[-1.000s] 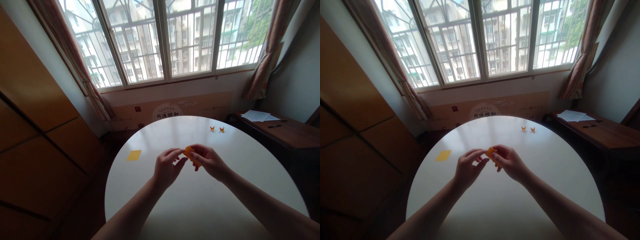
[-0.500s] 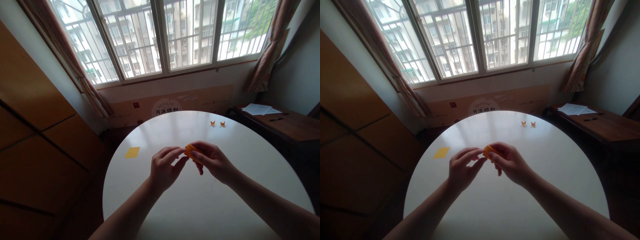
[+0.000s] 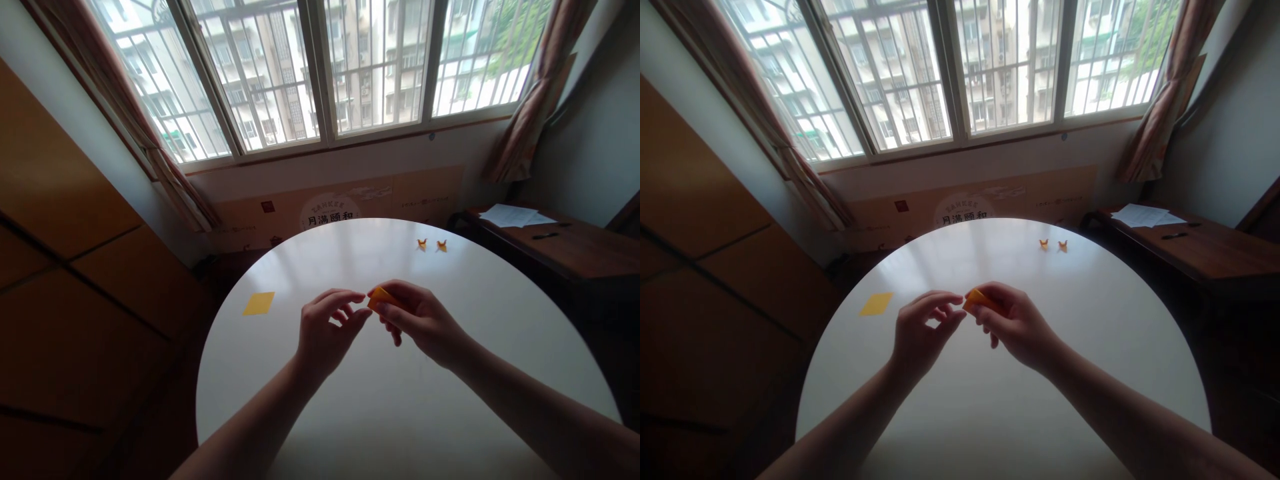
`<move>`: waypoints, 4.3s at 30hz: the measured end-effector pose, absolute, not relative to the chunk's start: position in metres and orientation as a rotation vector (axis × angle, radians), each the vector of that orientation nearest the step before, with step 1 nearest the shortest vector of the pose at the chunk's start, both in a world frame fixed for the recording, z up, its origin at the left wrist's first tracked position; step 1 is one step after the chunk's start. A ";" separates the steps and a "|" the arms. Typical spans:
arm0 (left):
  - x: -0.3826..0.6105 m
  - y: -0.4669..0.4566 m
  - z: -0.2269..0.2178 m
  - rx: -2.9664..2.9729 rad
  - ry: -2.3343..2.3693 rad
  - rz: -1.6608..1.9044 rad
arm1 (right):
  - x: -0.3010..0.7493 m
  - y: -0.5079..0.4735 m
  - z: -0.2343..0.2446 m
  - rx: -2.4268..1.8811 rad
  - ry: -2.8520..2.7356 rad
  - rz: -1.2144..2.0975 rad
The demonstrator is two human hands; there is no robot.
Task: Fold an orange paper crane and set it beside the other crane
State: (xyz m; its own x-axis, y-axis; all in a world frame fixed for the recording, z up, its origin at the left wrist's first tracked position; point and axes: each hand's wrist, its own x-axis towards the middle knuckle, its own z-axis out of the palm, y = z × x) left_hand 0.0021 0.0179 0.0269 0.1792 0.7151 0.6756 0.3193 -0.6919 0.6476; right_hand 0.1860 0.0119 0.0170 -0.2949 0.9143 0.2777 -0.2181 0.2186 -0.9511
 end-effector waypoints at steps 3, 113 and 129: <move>0.004 0.021 0.025 1.940 1.046 1.411 | 0.185 0.014 0.015 -0.745 -1.414 1.282; -0.017 0.027 0.052 2.678 0.701 1.192 | 0.189 0.001 0.027 -1.139 -1.277 1.643; -0.017 0.027 0.050 2.673 0.714 1.199 | 0.186 0.000 0.039 -1.177 -1.304 1.630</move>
